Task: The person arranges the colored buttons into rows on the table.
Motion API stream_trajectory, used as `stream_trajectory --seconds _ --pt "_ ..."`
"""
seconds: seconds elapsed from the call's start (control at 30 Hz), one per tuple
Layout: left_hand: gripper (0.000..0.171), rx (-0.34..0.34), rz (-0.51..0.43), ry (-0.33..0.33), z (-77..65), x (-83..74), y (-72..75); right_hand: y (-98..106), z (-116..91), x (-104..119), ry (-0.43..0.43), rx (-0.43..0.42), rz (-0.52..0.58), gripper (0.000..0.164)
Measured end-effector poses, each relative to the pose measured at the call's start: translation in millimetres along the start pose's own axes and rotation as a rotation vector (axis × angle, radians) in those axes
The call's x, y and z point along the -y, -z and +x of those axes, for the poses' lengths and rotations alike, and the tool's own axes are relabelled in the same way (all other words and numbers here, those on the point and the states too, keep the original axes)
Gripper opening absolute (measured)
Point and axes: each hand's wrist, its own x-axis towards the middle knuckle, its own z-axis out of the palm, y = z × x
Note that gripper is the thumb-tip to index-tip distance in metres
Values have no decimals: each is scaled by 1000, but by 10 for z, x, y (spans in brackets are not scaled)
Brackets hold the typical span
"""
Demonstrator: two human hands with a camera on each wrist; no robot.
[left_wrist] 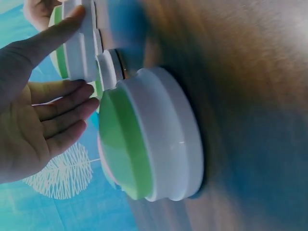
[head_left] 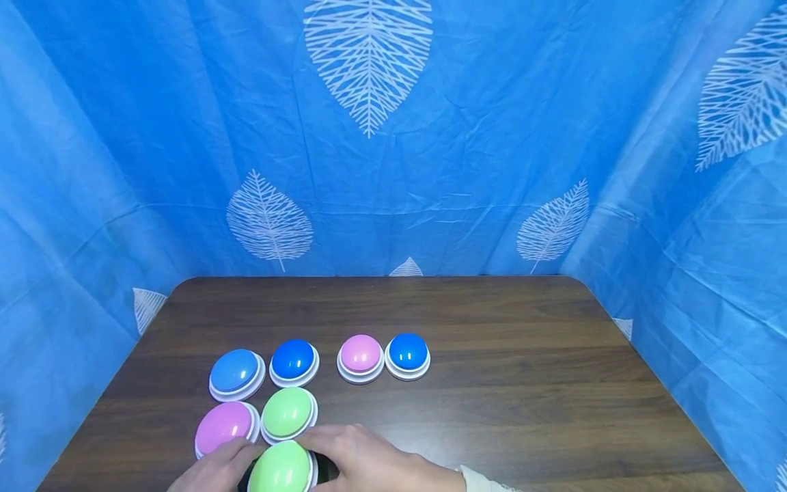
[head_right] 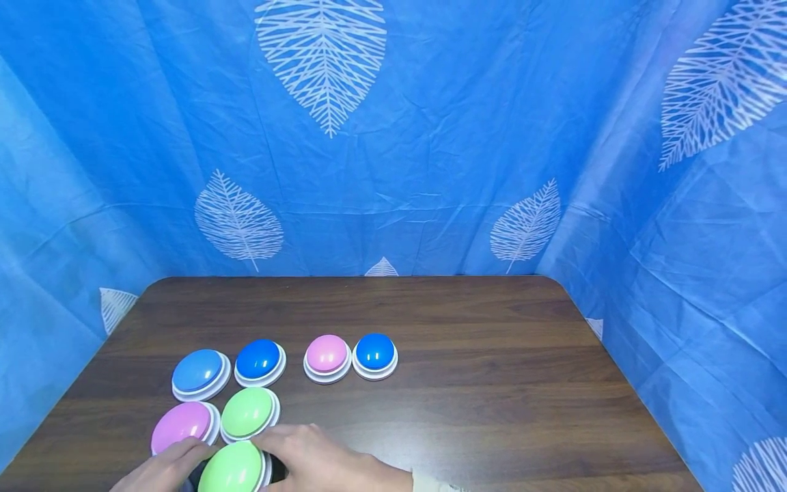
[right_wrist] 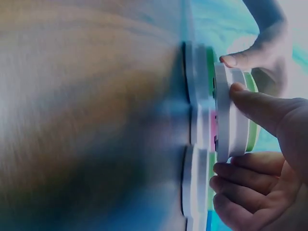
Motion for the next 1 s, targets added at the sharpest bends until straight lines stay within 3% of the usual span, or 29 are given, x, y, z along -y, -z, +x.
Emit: stream_trajectory --seconds 0.07,0.23,0.53,0.7,1.0 --pt "68 10 -23 16 14 -30 76 52 -10 -12 -14 -17 22 59" --pt "75 -83 -50 -63 95 -119 235 178 -30 -87 -6 -112 -12 63" --pt "75 -178 -175 -24 399 -375 454 403 -103 -265 -108 -185 83 66" --pt "70 -280 -188 -94 634 -445 473 537 -190 -371 -187 -254 120 66" --pt "66 -327 -221 -94 1059 -603 436 728 -352 -546 -292 -347 161 70"
